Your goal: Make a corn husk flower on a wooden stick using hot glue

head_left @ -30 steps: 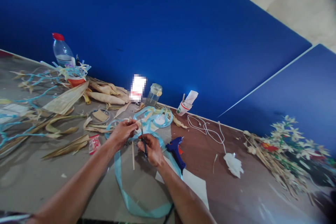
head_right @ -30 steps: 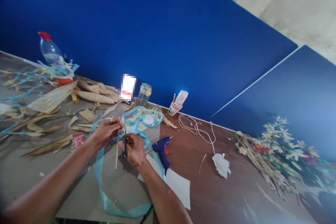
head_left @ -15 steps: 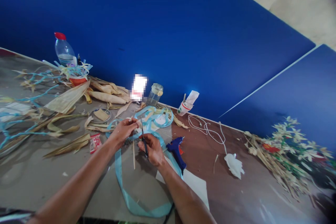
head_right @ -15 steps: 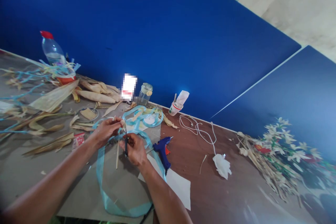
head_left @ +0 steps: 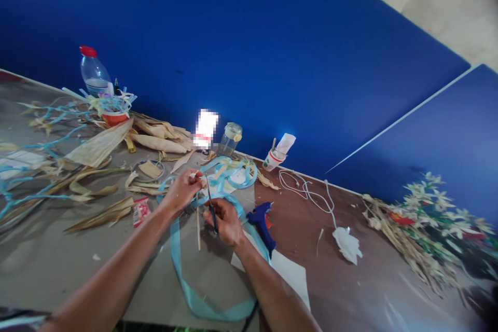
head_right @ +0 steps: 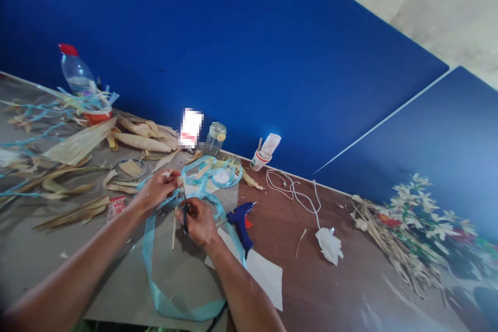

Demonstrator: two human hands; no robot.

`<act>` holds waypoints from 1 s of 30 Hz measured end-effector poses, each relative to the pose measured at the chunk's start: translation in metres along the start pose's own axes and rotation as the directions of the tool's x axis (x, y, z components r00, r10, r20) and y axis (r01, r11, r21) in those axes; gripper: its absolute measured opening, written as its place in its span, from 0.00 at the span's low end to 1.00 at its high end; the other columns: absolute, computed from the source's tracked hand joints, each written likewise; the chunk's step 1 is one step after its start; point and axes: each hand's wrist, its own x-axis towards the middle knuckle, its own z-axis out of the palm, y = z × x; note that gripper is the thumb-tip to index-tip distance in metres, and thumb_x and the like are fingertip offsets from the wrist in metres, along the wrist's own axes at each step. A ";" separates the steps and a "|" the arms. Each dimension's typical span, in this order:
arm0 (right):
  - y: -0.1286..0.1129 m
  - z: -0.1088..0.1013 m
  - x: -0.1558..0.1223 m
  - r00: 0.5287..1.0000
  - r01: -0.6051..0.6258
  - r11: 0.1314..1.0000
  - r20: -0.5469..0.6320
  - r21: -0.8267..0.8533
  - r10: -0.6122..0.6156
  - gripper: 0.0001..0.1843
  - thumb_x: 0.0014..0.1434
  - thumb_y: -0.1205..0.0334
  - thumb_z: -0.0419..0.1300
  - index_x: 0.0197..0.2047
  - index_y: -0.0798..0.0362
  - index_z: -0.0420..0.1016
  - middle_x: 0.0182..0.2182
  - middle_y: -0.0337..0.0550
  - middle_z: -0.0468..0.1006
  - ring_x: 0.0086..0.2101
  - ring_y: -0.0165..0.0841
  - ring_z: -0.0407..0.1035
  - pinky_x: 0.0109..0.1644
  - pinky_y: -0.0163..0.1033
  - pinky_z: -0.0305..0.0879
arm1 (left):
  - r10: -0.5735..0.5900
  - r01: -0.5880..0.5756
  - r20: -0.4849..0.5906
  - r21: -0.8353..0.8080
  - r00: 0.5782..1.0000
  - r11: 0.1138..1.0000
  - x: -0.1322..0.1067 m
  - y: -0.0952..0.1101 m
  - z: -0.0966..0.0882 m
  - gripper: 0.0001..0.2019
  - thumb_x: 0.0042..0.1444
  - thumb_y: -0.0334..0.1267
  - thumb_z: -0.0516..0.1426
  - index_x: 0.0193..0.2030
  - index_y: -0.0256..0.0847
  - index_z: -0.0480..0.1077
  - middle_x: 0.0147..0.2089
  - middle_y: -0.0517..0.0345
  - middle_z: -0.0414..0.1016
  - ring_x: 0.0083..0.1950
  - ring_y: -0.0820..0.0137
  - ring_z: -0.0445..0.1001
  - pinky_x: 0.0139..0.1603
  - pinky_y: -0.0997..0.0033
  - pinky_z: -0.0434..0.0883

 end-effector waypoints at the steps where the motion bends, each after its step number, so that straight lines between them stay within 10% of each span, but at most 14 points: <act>1: 0.000 0.000 0.000 1.000 -0.002 1.000 0.003 0.006 0.002 0.18 0.44 0.50 0.64 0.35 0.53 0.71 0.21 0.34 0.64 0.22 0.26 0.57 0.26 0.32 0.54 | 0.005 -0.005 -0.001 0.005 1.000 1.000 0.000 0.000 0.000 0.17 0.35 0.41 0.63 0.33 0.38 0.65 0.18 0.69 0.63 0.17 0.79 0.56 0.18 0.77 0.53; 30: -0.006 0.001 -0.003 0.999 -0.033 0.997 -0.005 0.064 0.034 0.22 0.45 0.46 0.63 0.38 0.54 0.74 0.20 0.33 0.63 0.21 0.24 0.56 0.25 0.32 0.55 | 0.108 -0.107 -0.059 0.024 0.992 0.994 -0.001 -0.006 0.003 0.18 0.37 0.43 0.63 0.34 0.39 0.66 0.21 0.68 0.64 0.21 0.76 0.61 0.23 0.76 0.56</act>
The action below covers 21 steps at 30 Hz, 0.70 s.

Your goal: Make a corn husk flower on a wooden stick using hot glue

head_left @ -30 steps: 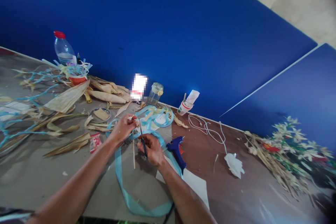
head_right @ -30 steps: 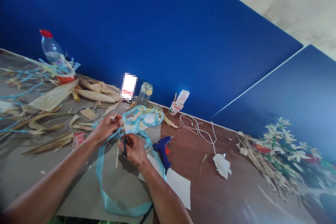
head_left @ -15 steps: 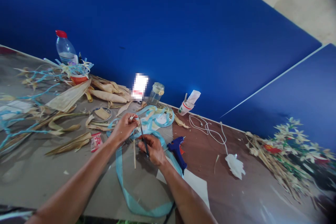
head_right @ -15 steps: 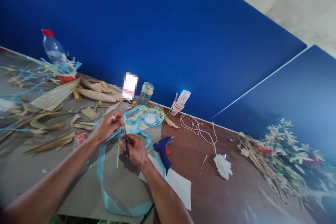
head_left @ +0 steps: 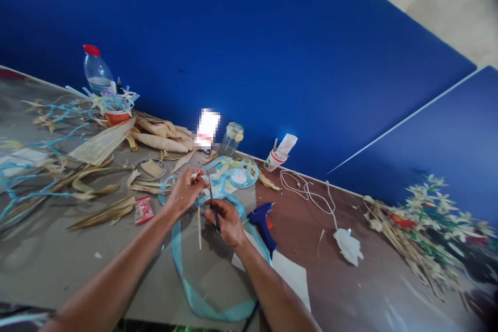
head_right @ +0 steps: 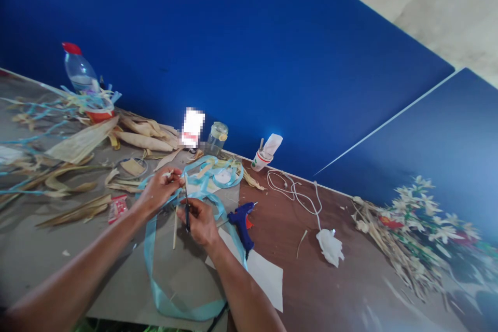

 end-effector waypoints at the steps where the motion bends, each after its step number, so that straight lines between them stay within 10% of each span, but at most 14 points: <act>1: 0.001 0.000 0.000 1.000 -0.001 1.000 0.004 -0.003 0.001 0.22 0.45 0.46 0.64 0.38 0.54 0.74 0.20 0.33 0.63 0.21 0.24 0.56 0.25 0.32 0.56 | 0.000 0.000 0.000 0.002 1.000 1.000 0.000 0.001 0.000 0.18 0.37 0.44 0.62 0.34 0.39 0.65 0.21 0.68 0.63 0.21 0.76 0.61 0.23 0.76 0.56; 21: -0.001 -0.001 0.001 0.999 -0.035 0.999 0.040 0.036 0.034 0.16 0.45 0.53 0.62 0.35 0.54 0.73 0.18 0.32 0.62 0.19 0.24 0.54 0.24 0.32 0.51 | -0.010 0.009 0.058 0.016 0.998 1.000 0.000 0.009 -0.007 0.18 0.37 0.42 0.63 0.35 0.38 0.66 0.20 0.67 0.64 0.19 0.77 0.60 0.21 0.76 0.56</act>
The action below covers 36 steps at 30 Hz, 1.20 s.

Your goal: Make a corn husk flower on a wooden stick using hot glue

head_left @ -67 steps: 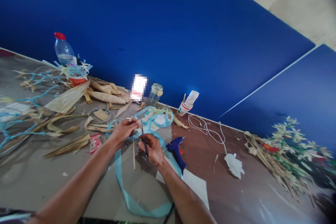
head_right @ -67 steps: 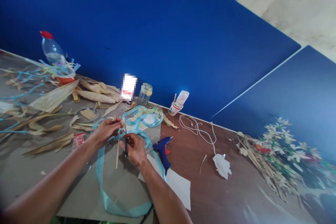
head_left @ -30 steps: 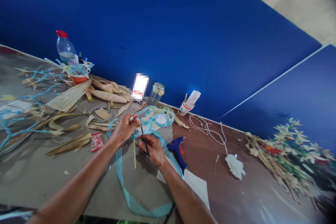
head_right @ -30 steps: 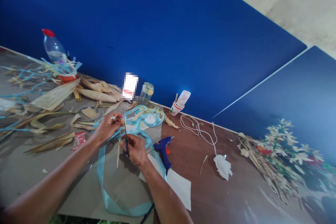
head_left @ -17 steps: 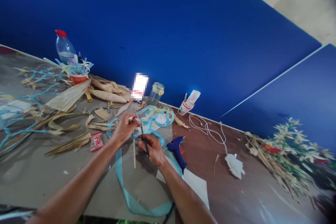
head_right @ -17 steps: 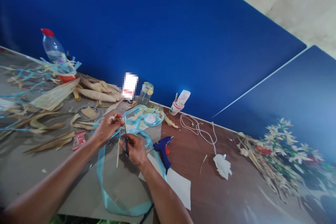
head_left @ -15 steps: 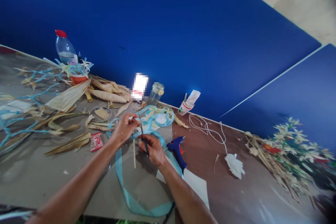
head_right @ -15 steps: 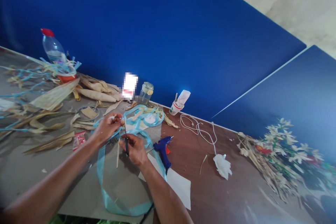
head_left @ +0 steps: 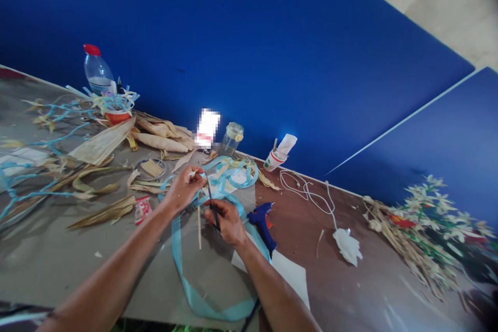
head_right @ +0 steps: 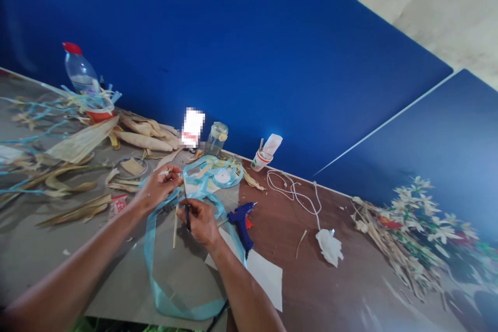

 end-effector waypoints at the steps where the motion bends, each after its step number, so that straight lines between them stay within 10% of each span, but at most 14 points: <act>1: 0.000 0.000 0.000 1.000 0.003 1.000 0.003 0.002 -0.003 0.15 0.45 0.54 0.62 0.35 0.54 0.73 0.18 0.32 0.61 0.19 0.24 0.54 0.24 0.32 0.50 | 0.012 -0.012 0.001 0.002 1.000 1.000 0.000 0.000 0.000 0.18 0.38 0.42 0.62 0.35 0.38 0.66 0.20 0.67 0.64 0.20 0.77 0.60 0.21 0.76 0.56; 12: 0.005 -0.010 0.006 0.999 0.042 0.994 0.005 -0.100 -0.042 0.14 0.43 0.55 0.64 0.32 0.54 0.74 0.16 0.31 0.60 0.19 0.25 0.51 0.24 0.32 0.48 | -0.011 0.011 0.012 -0.030 1.000 0.999 0.001 0.003 -0.003 0.20 0.37 0.42 0.63 0.37 0.37 0.66 0.22 0.67 0.64 0.20 0.78 0.60 0.20 0.77 0.56; 21: 0.012 -0.014 0.007 0.982 0.146 0.970 -0.144 0.197 -0.118 0.23 0.49 0.44 0.61 0.40 0.54 0.71 0.20 0.35 0.69 0.20 0.25 0.57 0.24 0.31 0.51 | -0.140 0.141 0.018 -0.192 0.990 0.971 0.000 -0.003 0.001 0.22 0.35 0.44 0.66 0.37 0.34 0.70 0.24 0.64 0.67 0.19 0.80 0.58 0.19 0.78 0.52; 36: 0.003 -0.007 0.014 0.891 0.283 0.939 -0.415 0.197 -0.182 0.23 0.43 0.63 0.65 0.44 0.51 0.66 0.28 0.35 0.73 0.28 0.27 0.67 0.32 0.32 0.64 | -0.179 0.211 0.145 -0.250 0.973 0.945 -0.004 -0.015 0.013 0.16 0.36 0.39 0.66 0.31 0.37 0.69 0.22 0.66 0.67 0.19 0.81 0.58 0.20 0.79 0.52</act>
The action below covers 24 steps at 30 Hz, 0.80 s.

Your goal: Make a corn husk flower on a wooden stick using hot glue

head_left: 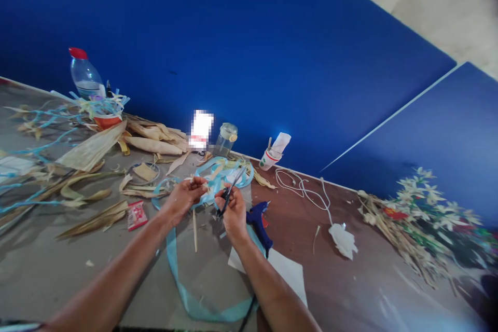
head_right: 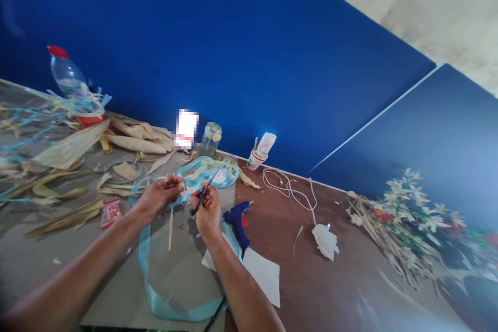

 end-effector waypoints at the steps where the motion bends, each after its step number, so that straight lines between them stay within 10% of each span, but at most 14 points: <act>1: 0.000 0.000 0.000 1.000 0.019 0.999 -0.005 -0.025 -0.019 0.23 0.43 0.64 0.64 0.44 0.52 0.65 0.29 0.36 0.73 0.28 0.28 0.68 0.32 0.32 0.65 | 0.003 -0.004 0.015 0.017 1.000 1.000 -0.001 -0.002 0.002 0.15 0.36 0.39 0.66 0.29 0.37 0.68 0.21 0.67 0.66 0.19 0.81 0.57 0.20 0.79 0.51; 24: -0.002 0.001 -0.001 0.994 0.099 0.980 -0.031 -0.173 -0.106 0.21 0.45 0.64 0.62 0.44 0.52 0.63 0.30 0.38 0.74 0.26 0.28 0.67 0.27 0.32 0.64 | -0.047 0.047 0.055 -0.002 0.997 0.999 -0.006 -0.004 0.011 0.12 0.38 0.39 0.65 0.26 0.38 0.66 0.18 0.70 0.58 0.16 0.82 0.50 0.18 0.77 0.47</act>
